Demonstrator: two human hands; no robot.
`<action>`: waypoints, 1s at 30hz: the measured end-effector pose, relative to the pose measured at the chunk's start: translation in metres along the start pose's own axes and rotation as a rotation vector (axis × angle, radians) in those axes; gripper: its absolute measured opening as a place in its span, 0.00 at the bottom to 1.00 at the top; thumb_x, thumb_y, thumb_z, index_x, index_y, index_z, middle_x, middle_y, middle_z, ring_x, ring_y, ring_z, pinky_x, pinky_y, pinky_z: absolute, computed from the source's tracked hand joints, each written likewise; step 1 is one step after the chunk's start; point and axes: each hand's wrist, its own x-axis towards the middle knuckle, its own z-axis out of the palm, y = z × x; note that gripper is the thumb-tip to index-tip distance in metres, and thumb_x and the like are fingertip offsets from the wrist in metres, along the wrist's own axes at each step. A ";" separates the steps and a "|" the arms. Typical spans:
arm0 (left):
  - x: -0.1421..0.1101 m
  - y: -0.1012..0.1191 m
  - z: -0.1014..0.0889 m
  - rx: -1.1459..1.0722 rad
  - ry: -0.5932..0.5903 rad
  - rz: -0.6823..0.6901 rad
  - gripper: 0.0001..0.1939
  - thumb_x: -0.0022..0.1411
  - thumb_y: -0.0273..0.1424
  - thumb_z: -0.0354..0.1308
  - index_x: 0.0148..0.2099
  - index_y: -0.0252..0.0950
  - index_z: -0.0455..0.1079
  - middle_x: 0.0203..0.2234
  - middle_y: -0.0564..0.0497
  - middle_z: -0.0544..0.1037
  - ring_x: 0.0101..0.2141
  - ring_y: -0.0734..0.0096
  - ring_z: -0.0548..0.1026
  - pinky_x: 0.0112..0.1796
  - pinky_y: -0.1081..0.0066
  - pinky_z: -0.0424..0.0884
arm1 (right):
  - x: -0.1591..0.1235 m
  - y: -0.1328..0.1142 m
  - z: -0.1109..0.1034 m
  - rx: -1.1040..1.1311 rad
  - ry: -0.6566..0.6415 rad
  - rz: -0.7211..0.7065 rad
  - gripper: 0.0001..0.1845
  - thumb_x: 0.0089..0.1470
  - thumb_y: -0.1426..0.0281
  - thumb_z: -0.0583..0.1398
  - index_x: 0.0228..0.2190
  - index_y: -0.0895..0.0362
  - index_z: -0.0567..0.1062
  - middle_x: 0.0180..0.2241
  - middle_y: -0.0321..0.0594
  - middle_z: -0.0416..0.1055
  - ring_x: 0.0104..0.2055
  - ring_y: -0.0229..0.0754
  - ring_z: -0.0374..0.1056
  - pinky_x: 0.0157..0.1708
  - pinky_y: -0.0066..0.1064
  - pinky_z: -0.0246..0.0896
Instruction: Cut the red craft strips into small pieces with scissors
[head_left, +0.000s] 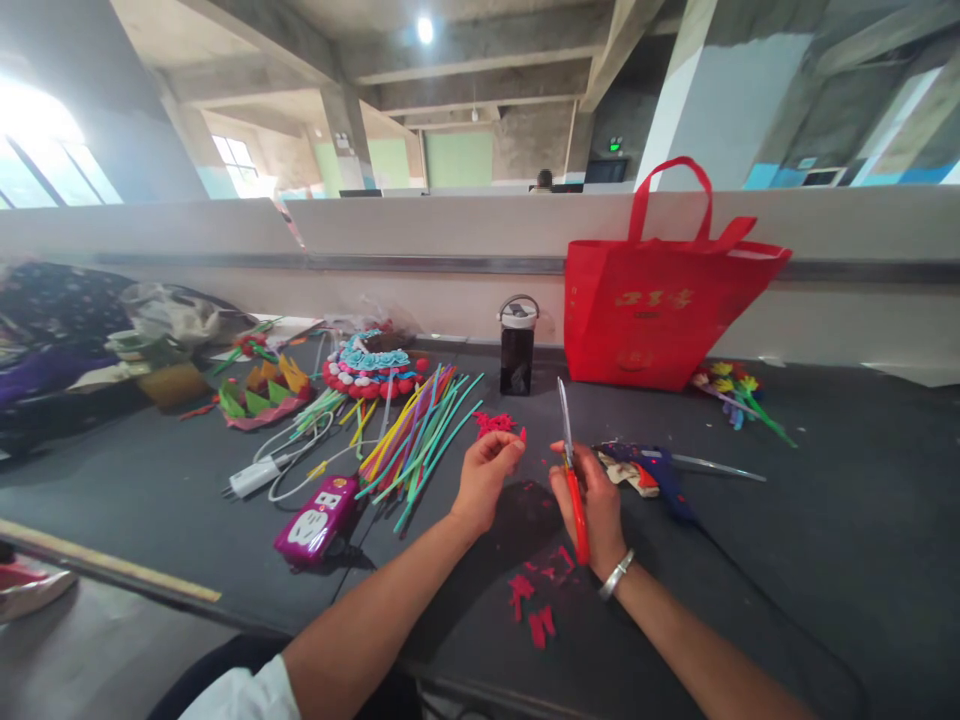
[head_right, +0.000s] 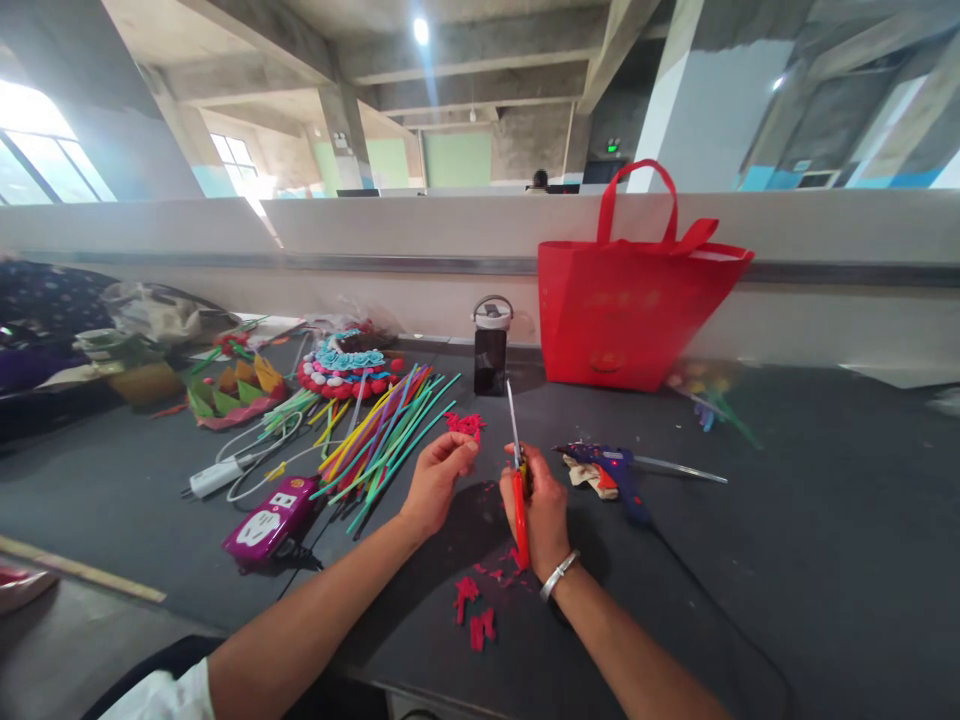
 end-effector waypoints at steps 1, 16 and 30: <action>0.001 0.000 0.000 0.039 0.029 0.017 0.09 0.50 0.35 0.66 0.29 0.34 0.72 0.21 0.56 0.68 0.22 0.79 0.61 0.27 0.75 0.58 | -0.001 -0.001 0.000 0.005 -0.010 -0.002 0.14 0.55 0.67 0.56 0.43 0.56 0.72 0.35 0.39 0.76 0.30 0.40 0.71 0.32 0.29 0.65; -0.010 0.009 0.007 0.454 0.046 0.333 0.05 0.48 0.24 0.62 0.23 0.37 0.71 0.19 0.55 0.69 0.23 0.74 0.62 0.28 0.73 0.55 | -0.001 -0.002 0.005 0.077 0.038 0.025 0.20 0.55 0.60 0.60 0.47 0.56 0.70 0.33 0.40 0.75 0.31 0.41 0.72 0.34 0.33 0.69; -0.008 0.000 0.006 0.352 -0.110 0.032 0.02 0.49 0.27 0.60 0.25 0.36 0.72 0.19 0.53 0.70 0.23 0.74 0.63 0.27 0.74 0.56 | 0.005 0.003 0.004 0.282 0.035 0.087 0.18 0.50 0.68 0.59 0.45 0.55 0.69 0.30 0.35 0.72 0.26 0.36 0.68 0.25 0.27 0.66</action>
